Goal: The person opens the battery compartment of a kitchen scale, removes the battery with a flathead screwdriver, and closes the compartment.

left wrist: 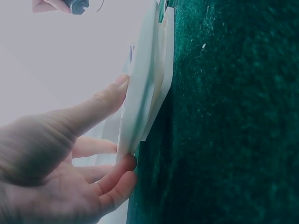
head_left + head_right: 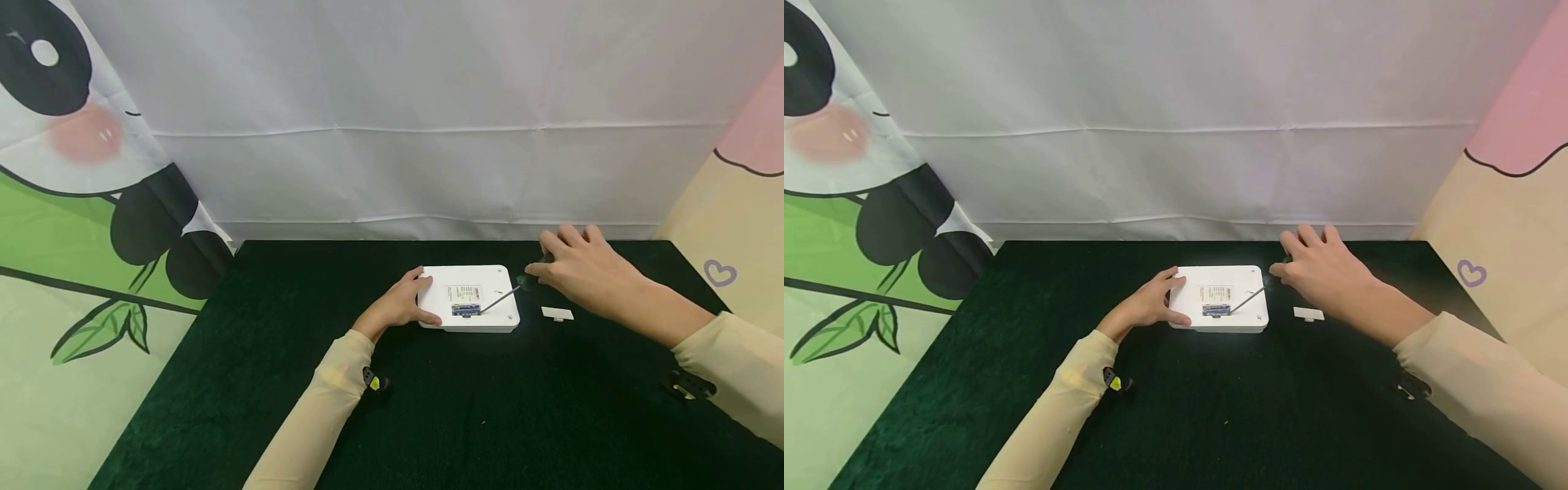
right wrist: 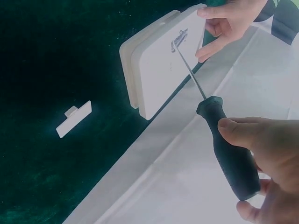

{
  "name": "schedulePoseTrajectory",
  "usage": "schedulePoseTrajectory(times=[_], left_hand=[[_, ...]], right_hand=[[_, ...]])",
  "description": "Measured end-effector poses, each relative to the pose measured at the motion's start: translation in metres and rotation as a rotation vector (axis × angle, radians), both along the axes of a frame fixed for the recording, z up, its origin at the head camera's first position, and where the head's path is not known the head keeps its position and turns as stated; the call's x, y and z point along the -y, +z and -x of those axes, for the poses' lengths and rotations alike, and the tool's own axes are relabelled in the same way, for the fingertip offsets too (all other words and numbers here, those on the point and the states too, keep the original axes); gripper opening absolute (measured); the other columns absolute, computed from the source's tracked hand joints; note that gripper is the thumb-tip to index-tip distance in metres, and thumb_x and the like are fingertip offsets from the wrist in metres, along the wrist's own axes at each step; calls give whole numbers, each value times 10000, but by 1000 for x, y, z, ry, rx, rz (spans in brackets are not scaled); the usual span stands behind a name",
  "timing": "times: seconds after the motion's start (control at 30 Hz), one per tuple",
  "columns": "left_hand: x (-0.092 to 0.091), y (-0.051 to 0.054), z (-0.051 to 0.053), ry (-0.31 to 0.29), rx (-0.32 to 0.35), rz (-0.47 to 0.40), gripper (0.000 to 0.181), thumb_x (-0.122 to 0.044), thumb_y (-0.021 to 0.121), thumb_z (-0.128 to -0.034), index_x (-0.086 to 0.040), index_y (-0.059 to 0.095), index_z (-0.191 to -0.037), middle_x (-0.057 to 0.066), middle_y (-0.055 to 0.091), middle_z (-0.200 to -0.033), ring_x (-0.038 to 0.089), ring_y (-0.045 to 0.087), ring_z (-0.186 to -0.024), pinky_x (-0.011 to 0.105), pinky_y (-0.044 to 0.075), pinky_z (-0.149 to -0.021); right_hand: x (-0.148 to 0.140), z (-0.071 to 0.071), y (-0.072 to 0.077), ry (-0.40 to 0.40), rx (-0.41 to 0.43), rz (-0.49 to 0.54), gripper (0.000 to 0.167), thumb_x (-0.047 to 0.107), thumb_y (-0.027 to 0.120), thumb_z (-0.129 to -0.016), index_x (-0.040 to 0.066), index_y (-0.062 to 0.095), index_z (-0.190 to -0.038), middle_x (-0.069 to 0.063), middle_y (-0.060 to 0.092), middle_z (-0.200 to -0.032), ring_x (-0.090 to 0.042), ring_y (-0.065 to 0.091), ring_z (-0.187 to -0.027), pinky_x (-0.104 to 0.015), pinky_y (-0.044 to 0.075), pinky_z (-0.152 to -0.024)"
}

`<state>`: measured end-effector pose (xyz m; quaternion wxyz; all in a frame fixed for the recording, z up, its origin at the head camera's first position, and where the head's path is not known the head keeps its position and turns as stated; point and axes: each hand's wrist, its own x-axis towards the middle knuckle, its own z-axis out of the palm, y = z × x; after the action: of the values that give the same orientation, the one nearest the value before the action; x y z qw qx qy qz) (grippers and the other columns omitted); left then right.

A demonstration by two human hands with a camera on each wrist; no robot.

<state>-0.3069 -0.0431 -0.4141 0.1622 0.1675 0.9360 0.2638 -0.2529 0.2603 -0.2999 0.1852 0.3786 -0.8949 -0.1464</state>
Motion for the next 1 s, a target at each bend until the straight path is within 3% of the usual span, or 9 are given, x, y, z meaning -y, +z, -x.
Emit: schedulePoseTrajectory(times=[0.5,1.0], left_hand=[[-9,1,14,41,3,4,906,-383,812,-793,-101,350,-1519,90,94,-1653,292,156,-1511,454,226,-1203],[-9,2,14,41,7,-1,910,-375,815,-791,-88,348,-1518,101,91,-1651,301,153,-1510,456,223,-1204]], right_hand=[[-14,25,1,29,24,26,303,172,831,-777,232,761,-1066,-89,522,-960,-283,472,-869,-432,392,-682],[-19,32,-4,35,39,46,305,182,834,-774,237,763,-1065,-88,523,-965,-282,472,-877,-434,393,-693]])
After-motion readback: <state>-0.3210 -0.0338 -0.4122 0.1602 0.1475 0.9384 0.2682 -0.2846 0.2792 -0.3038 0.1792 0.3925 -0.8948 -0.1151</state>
